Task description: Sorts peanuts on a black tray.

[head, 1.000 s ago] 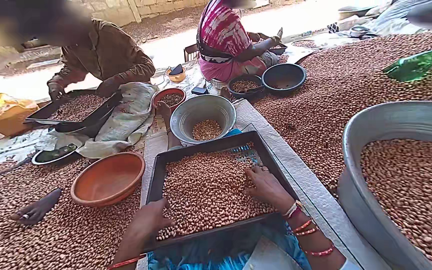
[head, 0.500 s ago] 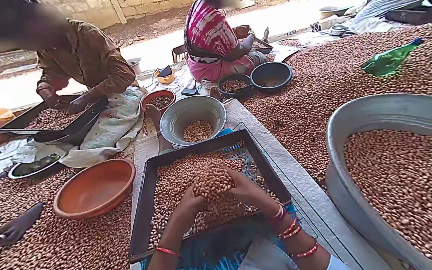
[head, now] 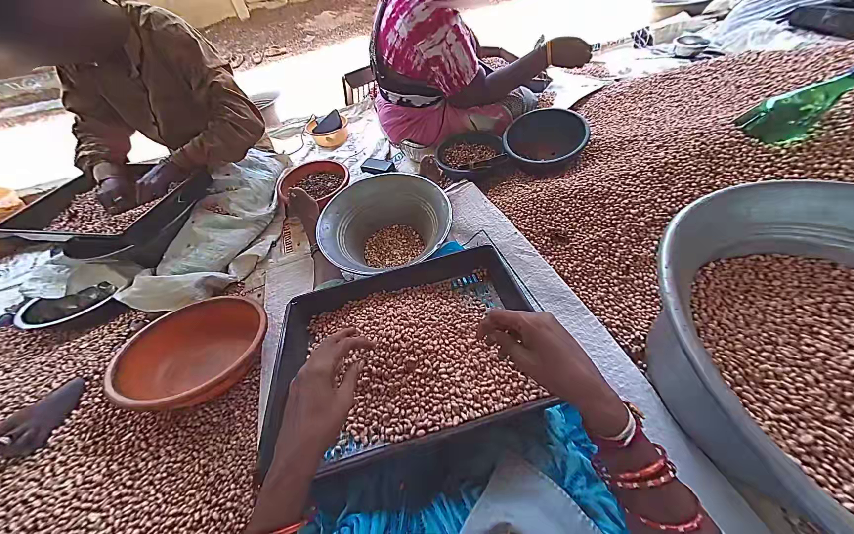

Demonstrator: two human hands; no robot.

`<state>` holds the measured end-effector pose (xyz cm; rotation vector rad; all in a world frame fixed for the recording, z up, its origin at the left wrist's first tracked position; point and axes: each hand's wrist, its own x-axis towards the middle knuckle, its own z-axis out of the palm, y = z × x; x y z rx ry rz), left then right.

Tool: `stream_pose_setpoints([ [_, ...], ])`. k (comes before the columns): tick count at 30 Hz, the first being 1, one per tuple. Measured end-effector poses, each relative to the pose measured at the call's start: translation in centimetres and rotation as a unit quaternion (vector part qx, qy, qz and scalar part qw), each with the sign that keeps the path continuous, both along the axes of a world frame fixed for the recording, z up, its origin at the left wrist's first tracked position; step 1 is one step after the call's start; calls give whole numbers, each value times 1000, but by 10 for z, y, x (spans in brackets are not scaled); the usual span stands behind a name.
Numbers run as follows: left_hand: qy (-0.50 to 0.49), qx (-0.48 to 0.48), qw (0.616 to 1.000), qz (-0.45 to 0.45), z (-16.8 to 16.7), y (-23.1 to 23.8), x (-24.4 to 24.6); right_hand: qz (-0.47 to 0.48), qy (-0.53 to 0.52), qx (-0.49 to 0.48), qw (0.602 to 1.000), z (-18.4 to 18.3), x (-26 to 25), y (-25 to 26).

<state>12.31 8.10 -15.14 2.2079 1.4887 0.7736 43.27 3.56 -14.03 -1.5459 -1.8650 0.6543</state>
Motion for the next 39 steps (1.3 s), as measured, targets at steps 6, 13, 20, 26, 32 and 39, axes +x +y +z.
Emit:
stream_pose_setpoints([
  [6, 60, 65, 990, -108, -33, -1, 71, -76, -121, -116, 983, 1, 2, 1],
  [13, 172, 20, 975, -138, -42, 4, 97, -29, -152, -155, 976, -10, -4, -2],
  [20, -36, -124, 991, -30, -24, 3, 54, 59, -175, -154, 971, -36, -31, -8],
  [26, 121, -91, 984, -89, -34, -22, 62, 62, -192, -155, 967, -37, -34, -7],
  [32, 196, -113, 969, -94, -41, -20, 77, 11, -176, -103, 979, -35, -24, -13],
  [39, -176, -184, 967, -22, -38, -1, 33, 62, -181, -135, 972, -41, -37, -14],
])
